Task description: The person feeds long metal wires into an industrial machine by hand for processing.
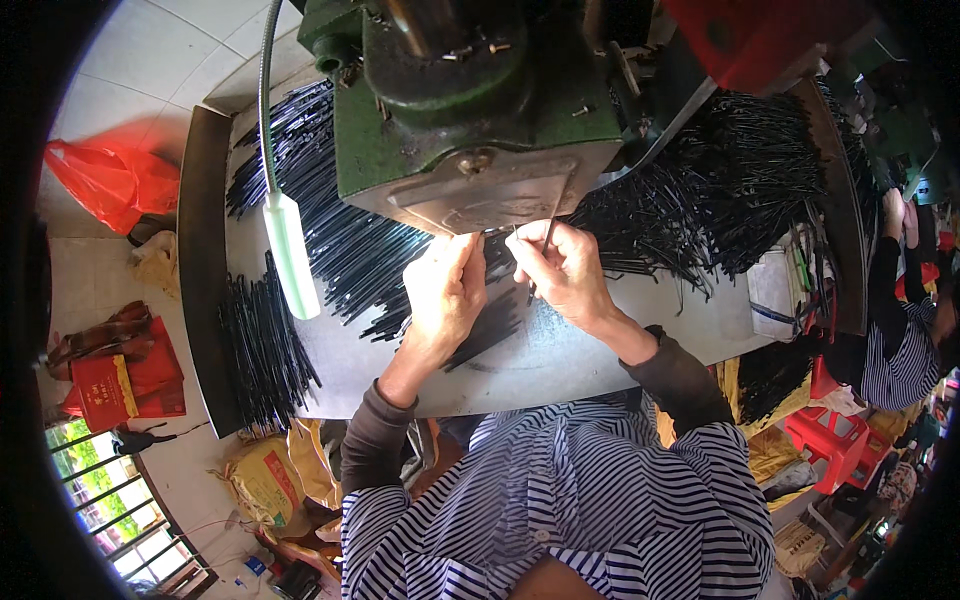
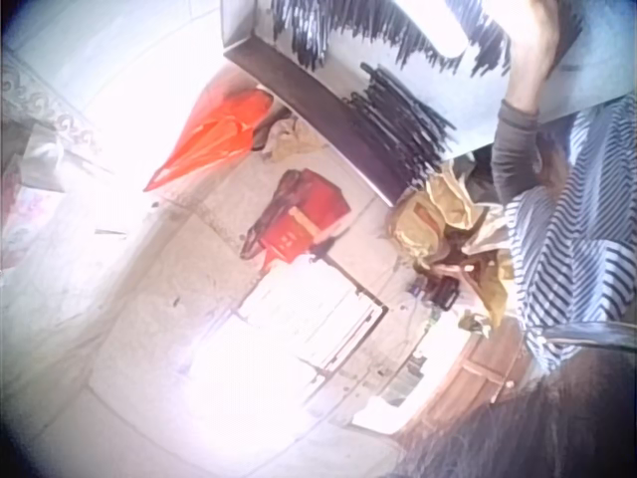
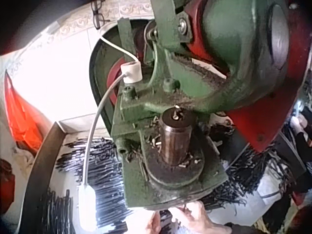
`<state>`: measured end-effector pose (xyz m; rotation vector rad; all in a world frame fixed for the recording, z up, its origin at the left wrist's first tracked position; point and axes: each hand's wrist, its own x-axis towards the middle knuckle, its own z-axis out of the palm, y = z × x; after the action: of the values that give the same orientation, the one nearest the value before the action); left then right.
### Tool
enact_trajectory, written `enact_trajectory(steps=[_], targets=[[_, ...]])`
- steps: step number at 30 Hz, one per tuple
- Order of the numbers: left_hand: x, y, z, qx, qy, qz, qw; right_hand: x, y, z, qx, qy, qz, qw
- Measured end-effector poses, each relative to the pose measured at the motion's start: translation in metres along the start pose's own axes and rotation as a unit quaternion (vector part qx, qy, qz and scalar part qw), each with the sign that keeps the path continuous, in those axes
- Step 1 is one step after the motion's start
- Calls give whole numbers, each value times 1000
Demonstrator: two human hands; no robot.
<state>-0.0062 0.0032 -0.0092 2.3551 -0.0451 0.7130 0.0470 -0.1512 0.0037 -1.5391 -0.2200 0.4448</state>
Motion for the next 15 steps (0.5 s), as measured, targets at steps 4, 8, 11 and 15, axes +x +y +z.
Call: enact_trajectory(steps=[4, 8, 11, 15], targets=[[1, 1, 0, -10, -4, -3, 1000, 2, 0, -4, -7, -6, 8, 1000], [3, 3, -2, -5, -4, 2, 1000, 3, 0, -4, -10, -9, 12, 1000], [4, 3, -2, 10, -11, 8, 1000, 3, 2, -5, -8, -10, 17, 1000], [2, 2, -1, 17, -7, 18, 1000, 4, 3, -6, -19, -16, 10, 1000]])
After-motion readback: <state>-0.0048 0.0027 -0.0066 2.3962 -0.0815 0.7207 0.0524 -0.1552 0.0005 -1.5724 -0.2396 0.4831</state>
